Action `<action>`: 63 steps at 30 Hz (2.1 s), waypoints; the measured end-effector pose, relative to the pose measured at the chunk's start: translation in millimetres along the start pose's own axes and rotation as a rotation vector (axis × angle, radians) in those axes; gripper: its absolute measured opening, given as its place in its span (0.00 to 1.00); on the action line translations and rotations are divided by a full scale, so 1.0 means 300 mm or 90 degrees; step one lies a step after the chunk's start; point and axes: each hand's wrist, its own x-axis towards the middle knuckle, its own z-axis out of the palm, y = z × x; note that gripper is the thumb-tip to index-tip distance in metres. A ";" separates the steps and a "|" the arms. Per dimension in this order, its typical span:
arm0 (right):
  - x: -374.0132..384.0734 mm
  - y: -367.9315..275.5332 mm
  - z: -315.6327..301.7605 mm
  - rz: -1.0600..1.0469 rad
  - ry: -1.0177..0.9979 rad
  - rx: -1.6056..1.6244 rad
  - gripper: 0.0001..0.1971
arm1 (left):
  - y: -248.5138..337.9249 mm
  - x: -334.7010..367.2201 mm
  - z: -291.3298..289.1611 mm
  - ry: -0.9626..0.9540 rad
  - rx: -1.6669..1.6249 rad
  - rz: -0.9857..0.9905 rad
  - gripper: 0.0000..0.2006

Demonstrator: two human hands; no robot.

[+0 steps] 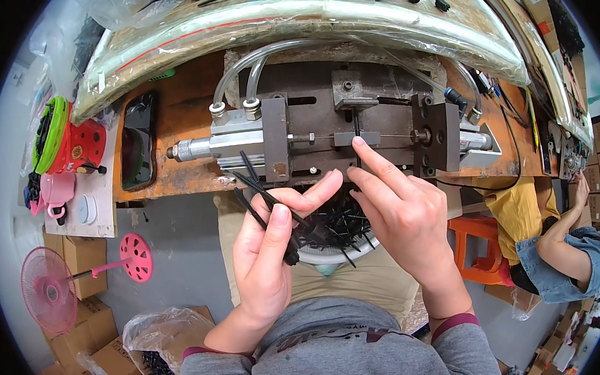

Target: Assembling electronic cable components using a manual press or jig.

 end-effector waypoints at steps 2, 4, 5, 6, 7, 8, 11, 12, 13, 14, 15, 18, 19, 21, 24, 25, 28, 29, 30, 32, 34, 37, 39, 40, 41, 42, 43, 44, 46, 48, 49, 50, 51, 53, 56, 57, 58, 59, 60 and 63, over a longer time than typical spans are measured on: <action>-0.002 0.005 -0.005 -0.031 0.030 0.071 0.14 | -0.011 0.001 0.004 0.004 0.009 0.006 0.11; -0.020 0.011 -0.013 -0.092 0.075 0.191 0.15 | -0.015 0.002 0.007 -0.003 -0.006 -0.014 0.11; -0.027 -0.003 -0.025 -0.120 0.078 0.286 0.19 | -0.013 0.003 0.008 -0.015 -0.026 -0.037 0.12; -0.038 -0.029 -0.046 -0.117 0.059 0.346 0.19 | -0.015 0.001 0.011 -0.027 -0.047 -0.065 0.12; -0.046 -0.048 -0.054 -0.115 0.039 0.334 0.19 | -0.006 0.004 0.023 -0.040 -0.050 -0.106 0.13; -0.054 -0.059 -0.057 -0.113 0.020 0.322 0.19 | -0.014 0.001 0.024 -0.068 -0.093 -0.141 0.14; -0.071 -0.053 -0.064 -0.096 -0.001 0.316 0.18 | -0.029 -0.007 0.031 -0.087 -0.083 -0.178 0.16; -0.072 -0.044 -0.063 -0.089 0.030 0.312 0.18 | -0.027 -0.006 0.039 -0.074 -0.077 -0.174 0.16; -0.073 -0.033 -0.062 -0.082 0.062 0.308 0.18 | -0.025 -0.006 0.043 -0.060 -0.071 -0.169 0.17; -0.071 -0.023 -0.062 -0.076 0.093 0.305 0.18 | -0.026 -0.008 0.033 -0.049 -0.053 -0.144 0.17; -0.069 -0.012 -0.064 -0.043 0.100 0.266 0.17 | -0.030 -0.008 0.017 -0.043 -0.037 -0.121 0.17; -0.046 0.011 -0.028 0.015 0.080 0.242 0.15 | -0.036 -0.009 -0.011 -0.030 -0.050 -0.098 0.16; -0.044 0.019 -0.009 0.002 0.068 0.209 0.14 | -0.038 -0.012 -0.023 -0.045 -0.082 -0.104 0.16; -0.039 0.024 0.027 -0.024 0.042 0.144 0.12 | -0.026 -0.012 -0.006 -0.041 -0.109 -0.117 0.15; -0.018 0.009 0.021 -0.033 0.035 0.046 0.11 | -0.015 -0.009 -0.001 -0.042 -0.154 -0.138 0.18; -0.012 0.007 0.021 -0.027 0.032 0.042 0.11 | -0.014 -0.007 0.001 -0.036 -0.157 -0.139 0.22; 0.001 0.004 0.013 -0.015 0.020 0.029 0.12 | -0.009 -0.001 0.005 -0.023 -0.163 -0.142 0.33; 0.003 0.003 0.007 -0.015 0.014 0.024 0.12 | -0.004 0.001 0.008 -0.022 -0.160 -0.146 0.35; 0.005 0.002 0.004 -0.015 0.009 0.019 0.12 | 0.000 0.002 0.010 -0.020 -0.158 -0.148 0.38; 0.006 -0.003 0.000 -0.009 -0.005 -0.002 0.11 | 0.007 0.005 0.017 -0.021 -0.149 -0.151 0.39; 0.006 -0.004 -0.004 -0.010 -0.009 -0.013 0.12 | 0.010 0.006 0.022 -0.025 -0.135 -0.147 0.40; 0.005 0.002 -0.009 -0.017 0.005 0.061 0.13 | 0.006 0.003 0.019 -0.026 -0.113 -0.135 0.40; -0.007 -0.007 -0.031 -0.011 0.021 0.209 0.14 | 0.003 0.001 0.018 -0.018 -0.110 -0.131 0.39; -0.011 -0.020 -0.049 -0.053 0.025 0.251 0.15 | 0.004 0.002 0.021 -0.029 -0.113 -0.146 0.38; -0.015 -0.038 -0.071 -0.095 0.028 0.293 0.16 | 0.005 0.004 0.025 -0.040 -0.115 -0.162 0.37; -0.028 -0.053 -0.083 -0.136 0.031 0.335 0.18 | 0.004 0.003 0.029 -0.051 -0.117 -0.178 0.36; -0.044 -0.063 -0.080 -0.160 0.004 0.328 0.20 | 0.004 0.002 0.032 -0.080 -0.118 -0.189 0.34; -0.052 -0.060 -0.073 -0.172 -0.011 0.310 0.20 | 0.006 0.003 0.045 -0.080 -0.113 -0.206 0.35; -0.064 -0.050 -0.064 -0.196 -0.038 0.274 0.20 | 0.013 0.009 0.074 -0.081 -0.103 -0.237 0.37; -0.071 -0.047 -0.079 -0.176 -0.034 0.289 0.19 | 0.005 0.011 0.067 -0.099 -0.093 -0.240 0.35; -0.069 -0.045 -0.081 -0.170 -0.008 0.304 0.18 | 0.009 0.012 0.072 -0.095 -0.087 -0.246 0.35; -0.066 -0.046 -0.084 -0.163 0.018 0.319 0.18 | 0.012 0.012 0.074 -0.091 -0.081 -0.252 0.34; -0.065 -0.053 -0.100 -0.111 0.046 0.335 0.17 | -0.010 0.018 0.048 -0.113 -0.122 -0.220 0.31; -0.054 -0.035 -0.103 -0.044 0.079 0.286 0.16 | -0.005 0.011 0.036 -0.094 -0.081 -0.210 0.31; -0.039 0.010 -0.055 -0.012 0.070 0.223 0.16 | 0.001 0.003 0.021 -0.079 -0.090 -0.206 0.36; -0.040 0.023 -0.035 -0.005 0.059 0.215 0.15 | -0.001 0.000 0.018 -0.090 -0.084 -0.187 0.36; -0.037 0.029 -0.023 -0.017 0.037 0.176 0.14 | -0.001 -0.002 0.014 -0.100 -0.078 -0.168 0.36; -0.033 0.031 -0.012 -0.029 0.014 0.137 0.14 | 0.005 -0.005 0.008 -0.117 -0.071 -0.168 0.38; -0.027 0.033 -0.003 -0.042 -0.008 0.100 0.13 | 0.006 -0.006 0.008 -0.121 -0.069 -0.145 0.37; -0.001 0.028 -0.008 -0.061 0.002 0.032 0.11 | 0.008 -0.004 0.008 -0.129 -0.032 -0.075 0.34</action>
